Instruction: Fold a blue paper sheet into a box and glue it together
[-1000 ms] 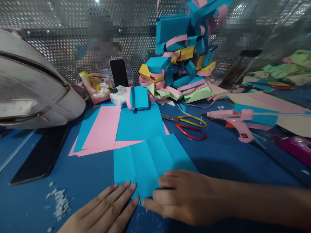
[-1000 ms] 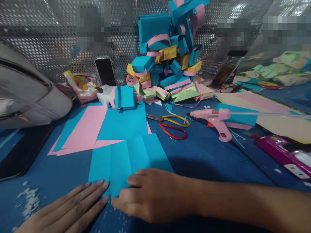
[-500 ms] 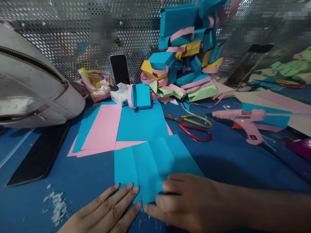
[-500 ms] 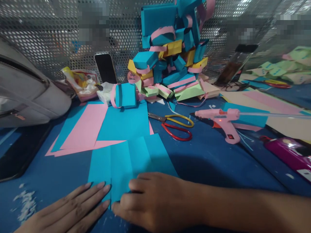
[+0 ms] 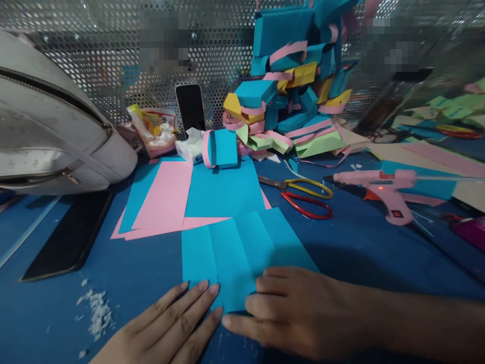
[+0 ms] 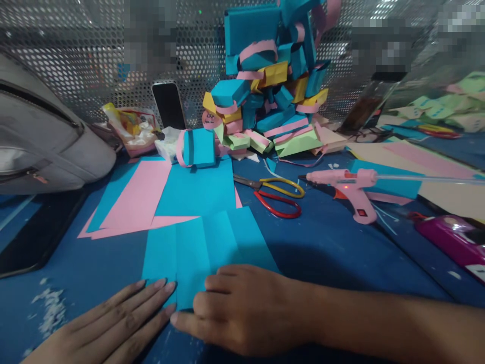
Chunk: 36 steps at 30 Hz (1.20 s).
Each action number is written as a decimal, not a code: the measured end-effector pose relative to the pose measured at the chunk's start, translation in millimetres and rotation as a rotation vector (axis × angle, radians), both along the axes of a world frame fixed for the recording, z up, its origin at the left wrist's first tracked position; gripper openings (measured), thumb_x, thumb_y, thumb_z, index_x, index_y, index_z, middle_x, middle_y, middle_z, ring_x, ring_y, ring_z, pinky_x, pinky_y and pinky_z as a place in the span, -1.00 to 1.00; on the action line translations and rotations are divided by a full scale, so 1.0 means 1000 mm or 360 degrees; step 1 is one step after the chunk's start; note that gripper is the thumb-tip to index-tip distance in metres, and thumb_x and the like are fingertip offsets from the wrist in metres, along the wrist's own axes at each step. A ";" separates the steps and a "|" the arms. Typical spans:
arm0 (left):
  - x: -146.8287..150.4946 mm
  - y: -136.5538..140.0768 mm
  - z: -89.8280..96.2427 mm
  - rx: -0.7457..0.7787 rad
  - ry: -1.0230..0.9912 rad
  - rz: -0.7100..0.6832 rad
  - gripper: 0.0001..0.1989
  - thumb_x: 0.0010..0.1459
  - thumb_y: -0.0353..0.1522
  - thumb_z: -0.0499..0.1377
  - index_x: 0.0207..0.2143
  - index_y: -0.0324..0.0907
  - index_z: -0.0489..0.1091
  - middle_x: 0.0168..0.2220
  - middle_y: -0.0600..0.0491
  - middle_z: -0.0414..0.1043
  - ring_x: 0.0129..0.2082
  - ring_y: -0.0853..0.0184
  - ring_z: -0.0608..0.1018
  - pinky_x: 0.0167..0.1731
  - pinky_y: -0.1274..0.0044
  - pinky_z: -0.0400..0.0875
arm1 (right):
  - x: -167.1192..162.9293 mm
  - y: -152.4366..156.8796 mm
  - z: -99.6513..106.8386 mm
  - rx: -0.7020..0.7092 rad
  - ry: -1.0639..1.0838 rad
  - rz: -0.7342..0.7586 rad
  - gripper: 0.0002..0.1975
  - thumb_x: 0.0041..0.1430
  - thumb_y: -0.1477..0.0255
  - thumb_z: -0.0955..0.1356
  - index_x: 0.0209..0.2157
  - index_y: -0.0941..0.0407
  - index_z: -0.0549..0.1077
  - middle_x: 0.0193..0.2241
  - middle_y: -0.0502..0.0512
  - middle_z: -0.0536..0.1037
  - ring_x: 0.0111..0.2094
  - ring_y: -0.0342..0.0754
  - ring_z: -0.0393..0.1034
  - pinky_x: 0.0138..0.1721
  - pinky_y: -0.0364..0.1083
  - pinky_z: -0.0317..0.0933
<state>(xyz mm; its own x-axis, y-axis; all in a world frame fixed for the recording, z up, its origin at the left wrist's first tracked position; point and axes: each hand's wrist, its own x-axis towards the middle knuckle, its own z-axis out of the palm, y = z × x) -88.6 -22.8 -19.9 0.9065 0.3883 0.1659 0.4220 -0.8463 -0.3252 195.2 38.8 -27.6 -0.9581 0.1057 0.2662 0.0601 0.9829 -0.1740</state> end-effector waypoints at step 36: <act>0.019 -0.037 0.035 0.0192 0.0163 0.0411 -0.41 0.29 -0.20 0.03 0.29 -0.25 0.08 0.30 -0.05 0.12 0.27 0.21 0.23 0.33 0.28 -0.42 | 0.002 -0.013 0.014 0.0270 -0.0070 -0.0107 -0.67 0.38 0.35 0.22 0.12 0.06 0.35 -0.16 0.05 0.44 -0.30 -0.08 0.24 -0.40 -0.09 0.03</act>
